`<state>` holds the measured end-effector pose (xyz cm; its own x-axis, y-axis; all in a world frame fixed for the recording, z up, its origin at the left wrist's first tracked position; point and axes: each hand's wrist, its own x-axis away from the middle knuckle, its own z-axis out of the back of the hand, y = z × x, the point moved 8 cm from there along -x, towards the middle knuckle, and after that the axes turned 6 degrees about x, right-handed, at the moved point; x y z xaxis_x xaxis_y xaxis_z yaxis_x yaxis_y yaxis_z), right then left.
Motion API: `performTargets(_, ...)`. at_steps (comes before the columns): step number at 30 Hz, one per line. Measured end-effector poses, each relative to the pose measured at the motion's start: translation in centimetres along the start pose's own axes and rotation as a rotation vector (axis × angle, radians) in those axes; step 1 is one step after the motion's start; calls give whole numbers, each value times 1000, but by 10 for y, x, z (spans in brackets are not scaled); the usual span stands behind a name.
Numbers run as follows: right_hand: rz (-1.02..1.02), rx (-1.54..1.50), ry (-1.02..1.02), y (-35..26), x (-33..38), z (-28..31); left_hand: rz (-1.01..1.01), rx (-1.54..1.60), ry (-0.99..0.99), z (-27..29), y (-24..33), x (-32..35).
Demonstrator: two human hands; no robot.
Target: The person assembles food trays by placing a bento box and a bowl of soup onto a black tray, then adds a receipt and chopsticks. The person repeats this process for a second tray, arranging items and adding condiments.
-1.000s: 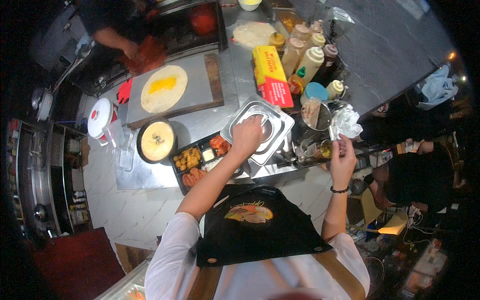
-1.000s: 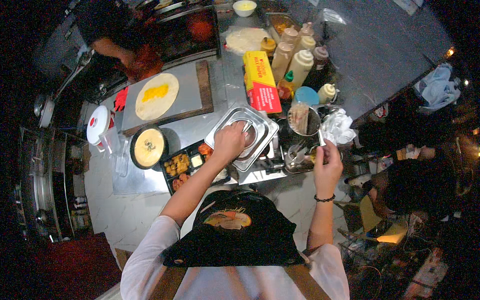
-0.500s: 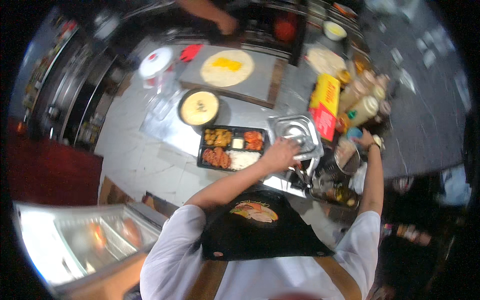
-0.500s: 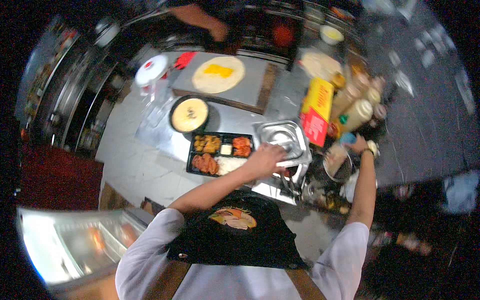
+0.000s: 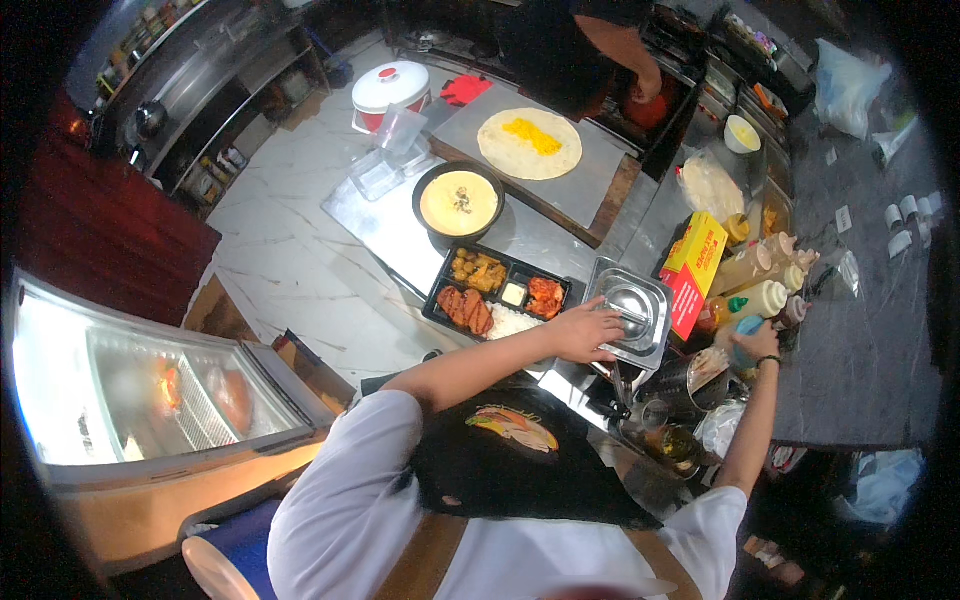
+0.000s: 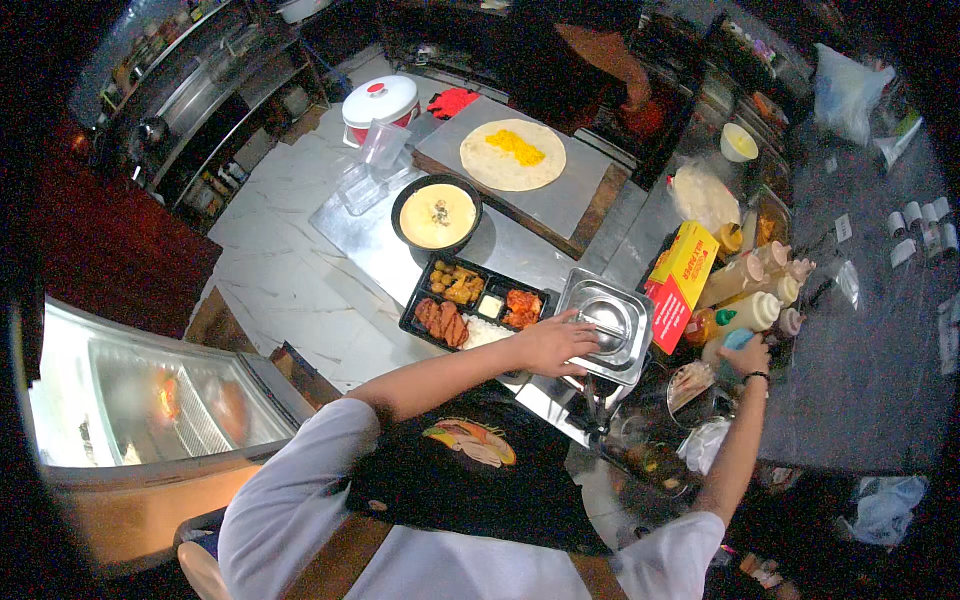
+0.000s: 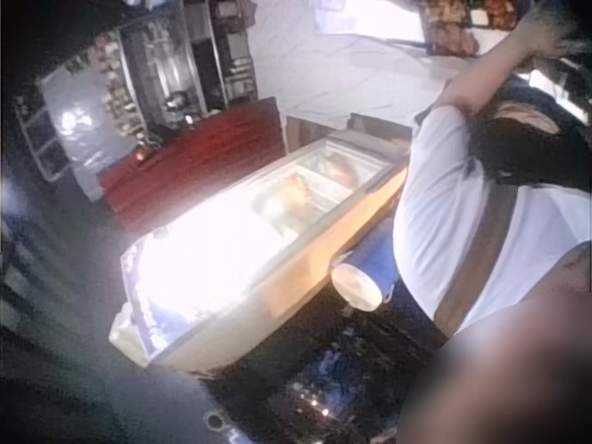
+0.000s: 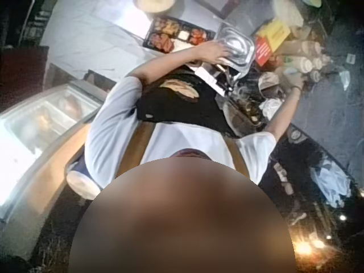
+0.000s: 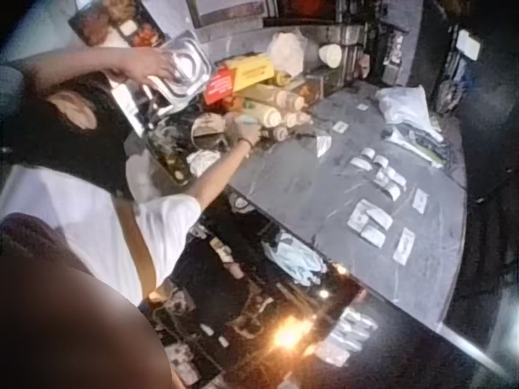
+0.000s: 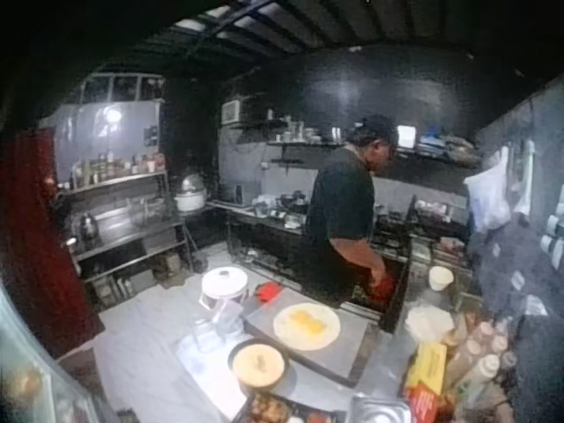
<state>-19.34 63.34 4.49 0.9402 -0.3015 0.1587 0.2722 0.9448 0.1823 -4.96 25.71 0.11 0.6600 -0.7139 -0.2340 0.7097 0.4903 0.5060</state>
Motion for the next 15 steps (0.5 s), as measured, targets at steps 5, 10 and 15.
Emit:
performTargets(5, 128, -41, 311, -28, 106, 131, -4, 96, 136, 26, 15, -5)
performTargets(10, 536, -282, 405, -116, 251, 201, 16, 753, 218, 82, 49, 13)
performTargets(15, 721, -641, 1, -251, 324, 139, -33, 607, 87, 114, 54, 77)
